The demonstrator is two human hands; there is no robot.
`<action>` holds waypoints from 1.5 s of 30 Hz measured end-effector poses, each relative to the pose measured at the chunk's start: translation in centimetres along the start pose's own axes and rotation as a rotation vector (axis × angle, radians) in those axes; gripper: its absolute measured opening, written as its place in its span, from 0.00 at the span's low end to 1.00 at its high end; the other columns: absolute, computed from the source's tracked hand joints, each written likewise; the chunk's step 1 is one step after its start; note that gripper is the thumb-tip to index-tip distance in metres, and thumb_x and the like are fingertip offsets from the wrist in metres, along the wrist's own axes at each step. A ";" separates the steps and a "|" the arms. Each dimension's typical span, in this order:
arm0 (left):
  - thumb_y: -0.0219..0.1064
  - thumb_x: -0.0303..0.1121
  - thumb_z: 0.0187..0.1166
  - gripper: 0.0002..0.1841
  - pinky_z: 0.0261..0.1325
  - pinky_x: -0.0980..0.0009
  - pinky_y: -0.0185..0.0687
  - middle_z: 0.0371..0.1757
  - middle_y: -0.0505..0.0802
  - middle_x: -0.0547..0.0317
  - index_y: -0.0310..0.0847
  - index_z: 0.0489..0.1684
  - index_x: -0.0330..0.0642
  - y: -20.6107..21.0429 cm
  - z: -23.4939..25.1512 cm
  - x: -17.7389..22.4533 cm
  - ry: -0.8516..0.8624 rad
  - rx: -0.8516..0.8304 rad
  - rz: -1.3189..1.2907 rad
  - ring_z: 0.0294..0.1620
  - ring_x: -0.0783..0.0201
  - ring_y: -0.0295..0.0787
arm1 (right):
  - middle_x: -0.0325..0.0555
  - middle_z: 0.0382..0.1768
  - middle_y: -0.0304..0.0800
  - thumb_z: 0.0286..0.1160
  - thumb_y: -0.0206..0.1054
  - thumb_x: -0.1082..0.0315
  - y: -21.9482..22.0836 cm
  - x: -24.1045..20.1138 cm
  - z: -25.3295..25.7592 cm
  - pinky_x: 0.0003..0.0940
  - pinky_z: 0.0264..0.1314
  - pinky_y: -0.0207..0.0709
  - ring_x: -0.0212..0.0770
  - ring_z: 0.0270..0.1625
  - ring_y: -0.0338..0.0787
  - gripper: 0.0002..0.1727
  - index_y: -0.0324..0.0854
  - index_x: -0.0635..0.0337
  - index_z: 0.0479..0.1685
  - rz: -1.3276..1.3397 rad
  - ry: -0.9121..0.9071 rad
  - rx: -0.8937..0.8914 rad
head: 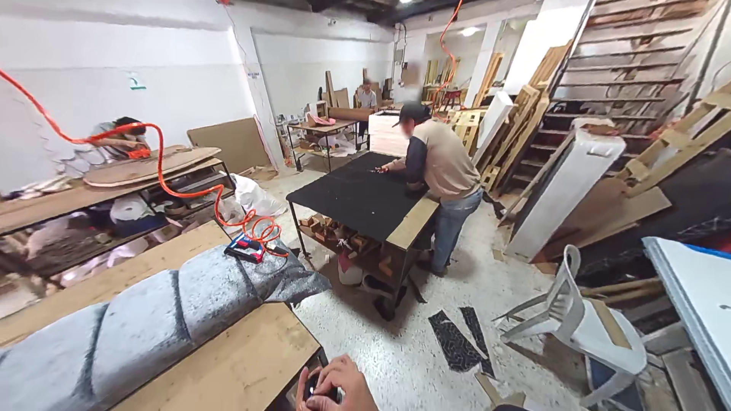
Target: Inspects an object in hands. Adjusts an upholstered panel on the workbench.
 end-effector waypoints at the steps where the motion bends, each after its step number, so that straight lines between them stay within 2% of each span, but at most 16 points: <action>1: 0.32 0.45 0.97 0.30 0.86 0.55 0.69 0.77 0.80 0.46 0.48 0.90 0.33 0.1 0.0 0.2 0.005 0.006 0.010 0.79 0.56 0.77 | 0.33 0.43 0.95 0.68 0.80 0.52 0.2 0.2 0.1 0.50 0.68 0.75 0.38 0.60 0.88 0.11 0.94 0.48 0.32 -0.021 0.003 -0.008; 4: 0.29 0.46 0.97 0.32 0.83 0.56 0.72 0.76 0.81 0.43 0.47 0.90 0.32 0.3 0.0 0.4 0.027 0.026 0.077 0.78 0.55 0.79 | 0.28 0.39 0.94 0.70 0.79 0.50 0.1 0.1 -0.2 0.47 0.69 0.73 0.34 0.56 0.87 0.10 0.93 0.44 0.32 -0.064 0.014 -0.031; 8: 0.27 0.45 0.96 0.32 0.80 0.59 0.75 0.75 0.79 0.44 0.44 0.91 0.30 -0.1 -0.3 0.1 0.000 0.045 0.121 0.76 0.57 0.80 | 0.30 0.42 0.96 0.73 0.77 0.57 0.4 -0.5 -0.9 0.46 0.73 0.73 0.34 0.59 0.88 0.07 0.94 0.48 0.37 -0.084 -0.093 -0.067; 11: 0.33 0.50 0.96 0.33 0.81 0.58 0.74 0.77 0.79 0.46 0.48 0.91 0.33 -0.4 -0.5 -0.5 0.007 0.024 0.086 0.77 0.57 0.79 | 0.29 0.43 0.96 0.75 0.74 0.59 0.2 -0.7 -1.2 0.47 0.75 0.71 0.34 0.60 0.88 0.06 0.93 0.48 0.37 -0.146 -0.158 -0.099; 14: 0.38 0.54 0.95 0.35 0.85 0.54 0.70 0.78 0.79 0.45 0.47 0.92 0.35 -0.7 -0.6 -1.0 0.078 -0.020 0.111 0.80 0.55 0.77 | 0.29 0.41 0.95 0.72 0.77 0.56 -0.1 0.0 -1.2 0.45 0.72 0.72 0.32 0.56 0.88 0.07 0.94 0.46 0.37 -0.119 -0.030 -0.113; 16: 0.36 0.51 0.96 0.34 0.86 0.55 0.68 0.78 0.78 0.46 0.46 0.91 0.34 -1.1 -1.1 -1.4 0.070 -0.002 0.105 0.81 0.56 0.74 | 0.31 0.44 0.95 0.70 0.79 0.56 0.1 0.5 -1.3 0.45 0.72 0.73 0.33 0.57 0.88 0.08 0.94 0.46 0.40 -0.060 0.050 -0.163; 19: 0.38 0.54 0.95 0.33 0.84 0.58 0.71 0.78 0.81 0.53 0.56 0.90 0.40 -2.3 -1.1 -2.8 -0.006 0.075 0.009 0.79 0.59 0.77 | 0.31 0.46 0.95 0.70 0.78 0.61 0.1 0.5 -0.9 0.48 0.76 0.71 0.33 0.59 0.88 0.07 0.94 0.46 0.44 -0.056 -0.003 -0.237; 22: 0.42 0.57 0.93 0.35 0.78 0.59 0.78 0.77 0.83 0.51 0.59 0.90 0.41 -2.4 -1.1 -3.5 -0.074 0.048 -0.020 0.74 0.59 0.82 | 0.34 0.48 0.96 0.71 0.73 0.69 0.2 -0.1 -0.7 0.51 0.76 0.70 0.36 0.61 0.89 0.05 0.95 0.49 0.38 -0.098 -0.102 -0.302; 24: 0.44 0.57 0.92 0.34 0.74 0.59 0.81 0.74 0.85 0.51 0.60 0.90 0.42 -2.3 -1.1 -3.7 -0.122 0.033 -0.058 0.71 0.59 0.85 | 0.38 0.46 0.95 0.71 0.73 0.70 0.2 -0.4 -0.4 0.51 0.74 0.71 0.39 0.58 0.89 0.06 0.95 0.51 0.35 -0.119 -0.134 -0.334; 30: 0.50 0.54 0.92 0.32 0.72 0.61 0.82 0.73 0.85 0.50 0.64 0.88 0.42 -2.9 -1.1 -3.7 -0.149 0.011 -0.071 0.69 0.60 0.85 | 0.37 0.39 0.97 0.75 0.69 0.70 1.1 -0.6 -0.5 0.44 0.70 0.76 0.36 0.50 0.92 0.07 0.94 0.52 0.33 -0.180 -0.243 -0.336; 32: 0.53 0.55 0.90 0.33 0.69 0.62 0.84 0.72 0.86 0.50 0.65 0.87 0.42 -3.6 -1.1 -3.5 -0.175 0.032 -0.013 0.67 0.60 0.87 | 0.37 0.38 0.95 0.73 0.70 0.71 1.9 -0.3 -0.5 0.44 0.68 0.76 0.36 0.49 0.91 0.07 0.92 0.53 0.32 -0.199 -0.235 -0.328; 36: 0.63 0.54 0.84 0.34 0.65 0.58 0.88 0.67 0.90 0.50 0.68 0.83 0.41 -4.7 -1.8 -2.9 -0.218 0.021 0.093 0.61 0.59 0.90 | 0.36 0.40 0.93 0.64 0.78 0.67 2.9 0.4 -0.3 0.47 0.61 0.80 0.37 0.51 0.90 0.02 0.93 0.48 0.31 -0.133 -0.180 -0.342; 40: 0.67 0.54 0.83 0.37 0.70 0.55 0.85 0.69 0.88 0.48 0.65 0.85 0.40 -5.9 -2.8 -1.5 -0.213 0.003 0.040 0.64 0.55 0.89 | 0.34 0.40 0.91 0.55 0.84 0.62 5.3 1.9 -0.5 0.39 0.54 0.85 0.34 0.50 0.89 0.05 0.95 0.44 0.29 0.019 -0.073 -0.403; 42: 0.62 0.58 0.84 0.35 0.70 0.56 0.85 0.68 0.89 0.49 0.69 0.83 0.42 -6.6 -2.7 -0.9 -0.232 0.091 -0.069 0.64 0.57 0.89 | 0.39 0.43 0.92 0.61 0.83 0.60 6.0 1.2 0.1 0.37 0.54 0.86 0.36 0.50 0.89 0.06 0.96 0.48 0.33 0.051 -0.074 -0.438; 43: 0.52 0.58 0.90 0.33 0.71 0.56 0.84 0.68 0.89 0.49 0.70 0.82 0.41 -6.9 -2.8 -0.3 -0.237 0.151 -0.130 0.65 0.56 0.89 | 0.43 0.46 0.93 0.68 0.79 0.61 6.0 0.4 0.4 0.38 0.56 0.87 0.37 0.51 0.91 0.07 0.95 0.53 0.36 0.075 -0.091 -0.458; 45: 0.29 0.59 0.93 0.38 0.73 0.53 0.83 0.69 0.87 0.45 0.69 0.80 0.37 -7.6 -3.3 1.1 -0.201 0.225 -0.243 0.67 0.52 0.87 | 0.48 0.47 0.94 0.78 0.71 0.68 5.0 -1.3 1.1 0.38 0.58 0.90 0.38 0.52 0.93 0.07 0.92 0.62 0.41 0.143 -0.112 -0.466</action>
Point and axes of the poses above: each hand's wrist, its own z-axis towards the middle knuckle, its own y-axis out of the palm, x = y × z, the point moved 10 cm from there along z, towards the middle knuckle
